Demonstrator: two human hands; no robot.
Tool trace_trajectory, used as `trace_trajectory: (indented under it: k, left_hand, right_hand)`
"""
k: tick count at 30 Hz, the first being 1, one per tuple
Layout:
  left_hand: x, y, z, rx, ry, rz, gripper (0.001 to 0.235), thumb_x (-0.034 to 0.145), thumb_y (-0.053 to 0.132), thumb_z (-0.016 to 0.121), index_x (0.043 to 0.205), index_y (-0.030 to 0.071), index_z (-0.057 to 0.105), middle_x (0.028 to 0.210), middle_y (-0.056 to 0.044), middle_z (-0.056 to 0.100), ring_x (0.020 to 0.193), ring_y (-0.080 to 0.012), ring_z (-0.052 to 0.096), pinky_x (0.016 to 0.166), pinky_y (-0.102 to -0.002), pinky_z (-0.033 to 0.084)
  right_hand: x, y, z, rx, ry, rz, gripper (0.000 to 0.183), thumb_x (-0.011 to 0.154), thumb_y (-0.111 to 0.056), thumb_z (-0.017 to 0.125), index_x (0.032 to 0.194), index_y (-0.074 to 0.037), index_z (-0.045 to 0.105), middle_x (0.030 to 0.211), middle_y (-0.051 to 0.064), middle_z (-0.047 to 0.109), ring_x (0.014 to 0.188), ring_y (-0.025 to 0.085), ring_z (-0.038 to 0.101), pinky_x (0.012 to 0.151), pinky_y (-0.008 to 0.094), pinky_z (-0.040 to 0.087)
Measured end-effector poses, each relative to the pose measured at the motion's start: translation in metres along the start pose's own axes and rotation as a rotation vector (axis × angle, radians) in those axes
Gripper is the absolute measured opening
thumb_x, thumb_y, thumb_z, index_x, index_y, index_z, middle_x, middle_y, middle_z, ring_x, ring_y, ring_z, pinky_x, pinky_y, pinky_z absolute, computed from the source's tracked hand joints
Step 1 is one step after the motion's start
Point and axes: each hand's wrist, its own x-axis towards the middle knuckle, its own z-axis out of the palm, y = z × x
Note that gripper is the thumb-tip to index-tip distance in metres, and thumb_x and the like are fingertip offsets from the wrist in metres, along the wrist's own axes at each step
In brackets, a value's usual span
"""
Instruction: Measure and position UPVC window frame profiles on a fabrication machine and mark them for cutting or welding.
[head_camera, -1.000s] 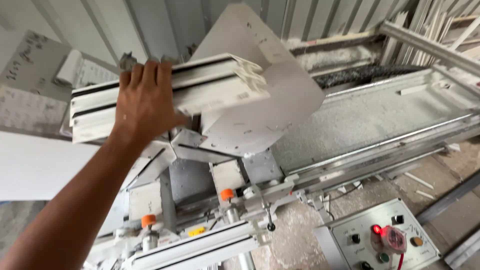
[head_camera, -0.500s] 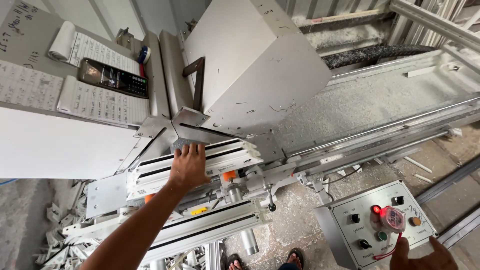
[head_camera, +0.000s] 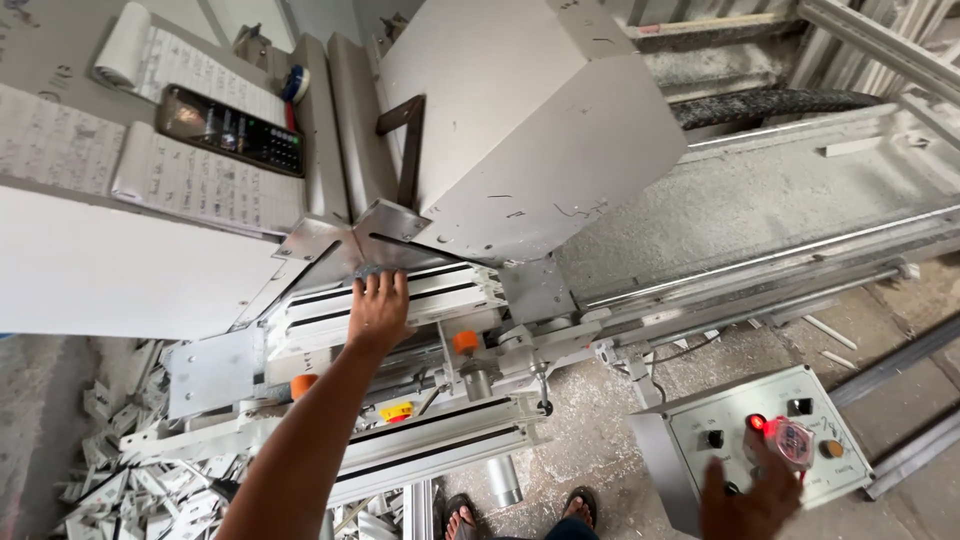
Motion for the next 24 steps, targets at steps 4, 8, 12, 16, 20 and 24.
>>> trace_trajectory:
  k: [4, 8, 12, 16, 20, 24]
  left_hand:
    - [-0.012, 0.004, -0.011, 0.071, 0.080, -0.018, 0.125, 0.059, 0.066, 0.091, 0.148, -0.002, 0.034, 0.143, -0.020, 0.047, 0.132, -0.0362, 0.047, 0.112, -0.056, 0.037]
    - [-0.033, 0.007, -0.051, 0.055, 0.042, -0.063, 0.123, 0.064, 0.074, 0.084, 0.142, -0.011, 0.041, 0.141, -0.024, 0.048, 0.135, -0.0363, 0.044, 0.115, -0.053, 0.035]
    - [-0.051, -0.024, 0.002, -0.431, 0.087, -0.266, 0.076, 0.088, 0.051, 0.076, 0.136, -0.004, 0.055, 0.136, -0.021, 0.058, 0.127, -0.0377, 0.054, 0.107, -0.050, 0.046]
    - [-0.105, -0.067, -0.016, -0.456, -0.006, -0.576, 0.078, 0.085, 0.047, 0.080, 0.131, -0.009, 0.053, 0.133, -0.027, 0.056, 0.123, -0.0381, 0.055, 0.107, -0.047, 0.047]
    - [-0.120, -0.095, 0.003, -0.584, -0.023, -0.679, 0.067, 0.083, 0.036, 0.085, 0.127, -0.005, 0.056, 0.132, -0.026, 0.057, 0.121, -0.0410, 0.055, 0.105, -0.047, 0.049]
    - [-0.105, -0.113, 0.077, -0.793, 0.086, -0.630, 0.060, 0.089, 0.028, 0.079, 0.134, -0.005, 0.057, 0.127, -0.029, 0.062, 0.106, -0.0400, 0.069, 0.090, -0.045, 0.061]
  right_hand:
    - [0.039, -0.125, -0.008, 0.405, -0.209, 0.256, 0.069, 0.085, -0.026, 0.074, 0.144, 0.000, 0.050, 0.139, 0.026, 0.045, 0.112, 0.038, 0.049, 0.099, 0.056, 0.044]
    - [0.075, -0.184, 0.023, 0.403, -0.380, -0.173, 0.058, 0.091, -0.028, 0.071, 0.138, -0.001, 0.051, 0.135, 0.022, 0.055, 0.131, 0.040, 0.048, 0.104, 0.055, 0.044]
    - [0.105, -0.245, 0.070, 0.570, -0.627, -0.348, 0.045, 0.094, -0.029, 0.071, 0.131, -0.007, 0.062, 0.127, 0.015, 0.068, 0.121, 0.035, 0.064, 0.099, 0.046, 0.053]
    - [0.114, -0.279, 0.149, 0.602, -0.709, -0.408, 0.048, 0.091, -0.028, 0.074, 0.131, -0.004, 0.062, 0.130, 0.018, 0.067, 0.119, 0.037, 0.065, 0.098, 0.044, 0.053]
    - [0.110, -0.305, 0.195, 0.574, -0.676, -0.462, 0.062, 0.081, -0.025, 0.082, 0.132, 0.003, 0.059, 0.123, 0.025, 0.064, 0.112, 0.041, 0.063, 0.094, 0.046, 0.052]
    - [0.095, -0.306, 0.219, 0.608, -0.580, -0.373, 0.054, 0.082, -0.026, 0.082, 0.128, -0.001, 0.065, 0.117, 0.018, 0.066, 0.107, 0.035, 0.067, 0.094, 0.042, 0.055]
